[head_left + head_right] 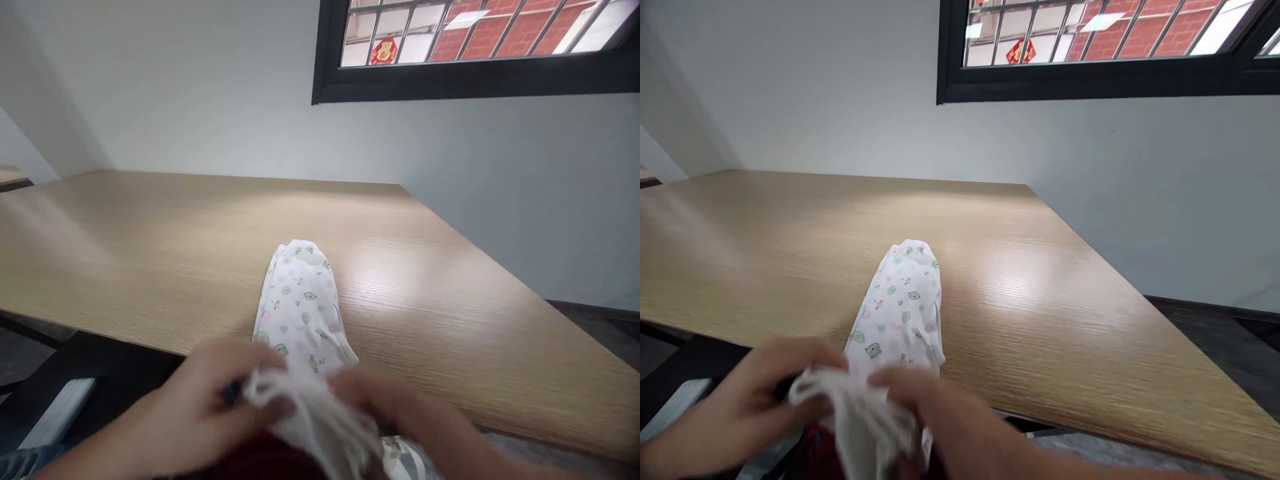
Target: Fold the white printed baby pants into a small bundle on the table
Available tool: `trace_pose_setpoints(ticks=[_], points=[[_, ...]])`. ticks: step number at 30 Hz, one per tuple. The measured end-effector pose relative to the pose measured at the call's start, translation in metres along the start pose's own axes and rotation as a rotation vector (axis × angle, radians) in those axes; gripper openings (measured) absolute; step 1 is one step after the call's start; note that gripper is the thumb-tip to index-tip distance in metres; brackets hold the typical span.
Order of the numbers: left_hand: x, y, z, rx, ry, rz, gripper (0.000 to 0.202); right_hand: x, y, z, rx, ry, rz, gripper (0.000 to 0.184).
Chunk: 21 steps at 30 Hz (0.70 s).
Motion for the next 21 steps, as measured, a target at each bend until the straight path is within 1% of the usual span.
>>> trace_pose_setpoints(ticks=[2, 3, 5, 7, 9, 11, 12, 13, 14, 15, 16, 18, 19, 21], points=[[0.014, 0.024, -0.013, -0.048, -0.003, -0.161, 0.021, -0.009, 0.025, -0.021, -0.068, 0.160, 0.102, 0.044], [0.024, 0.039, -0.018, -0.074, 0.005, -0.208, 0.026, -0.018, 0.042, -0.031, -0.087, 0.227, 0.158, 0.038], [0.052, 0.075, -0.024, -0.101, 0.063, -0.239, 0.031, -0.040, 0.078, -0.051, -0.137, 0.324, 0.263, 0.028], [0.084, 0.108, -0.026, -0.120, 0.164, -0.254, 0.030, -0.067, 0.114, -0.067, -0.166, 0.392, 0.372, 0.020], [0.115, 0.130, -0.023, -0.136, 0.232, -0.280, 0.029, -0.091, 0.142, -0.078, -0.186, 0.385, 0.431, 0.018], [0.136, 0.138, -0.018, -0.152, 0.285, -0.307, 0.029, -0.109, 0.156, -0.085, -0.276, 0.271, 0.473, 0.018], [0.141, 0.136, -0.016, -0.164, 0.320, -0.316, 0.030, -0.114, 0.158, -0.088, -0.357, 0.168, 0.470, 0.019], [0.141, 0.132, -0.014, -0.179, 0.360, -0.318, 0.032, -0.115, 0.157, -0.090, -0.449, 0.043, 0.438, 0.021], [0.138, 0.125, -0.012, -0.193, 0.401, -0.310, 0.036, -0.112, 0.155, -0.090, -0.530, -0.095, 0.371, 0.022], [0.132, 0.118, -0.010, -0.200, 0.442, -0.290, 0.040, -0.106, 0.151, -0.087, -0.582, -0.233, 0.272, 0.024], [0.124, 0.111, -0.008, -0.189, 0.479, -0.256, 0.040, -0.098, 0.148, -0.082, -0.592, -0.357, 0.156, 0.026], [0.109, 0.101, -0.001, -0.118, 0.528, -0.177, 0.033, -0.084, 0.146, -0.065, -0.510, -0.566, -0.036, 0.028], [0.105, 0.098, 0.002, -0.073, 0.541, -0.146, 0.032, -0.081, 0.148, -0.057, -0.448, -0.663, -0.093, 0.028], [0.103, 0.095, 0.007, 0.012, 0.547, -0.110, 0.034, -0.082, 0.156, -0.043, -0.347, -0.845, -0.143, 0.028]])
Point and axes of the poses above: each hand's wrist, its own y-axis towards the middle knuckle, its own z-axis out of the palm, x = y × z, the point moved 4 cm from there along y, towards the middle knuckle, and after that the axes turned 8 degrees about z, right-handed, at the moved point
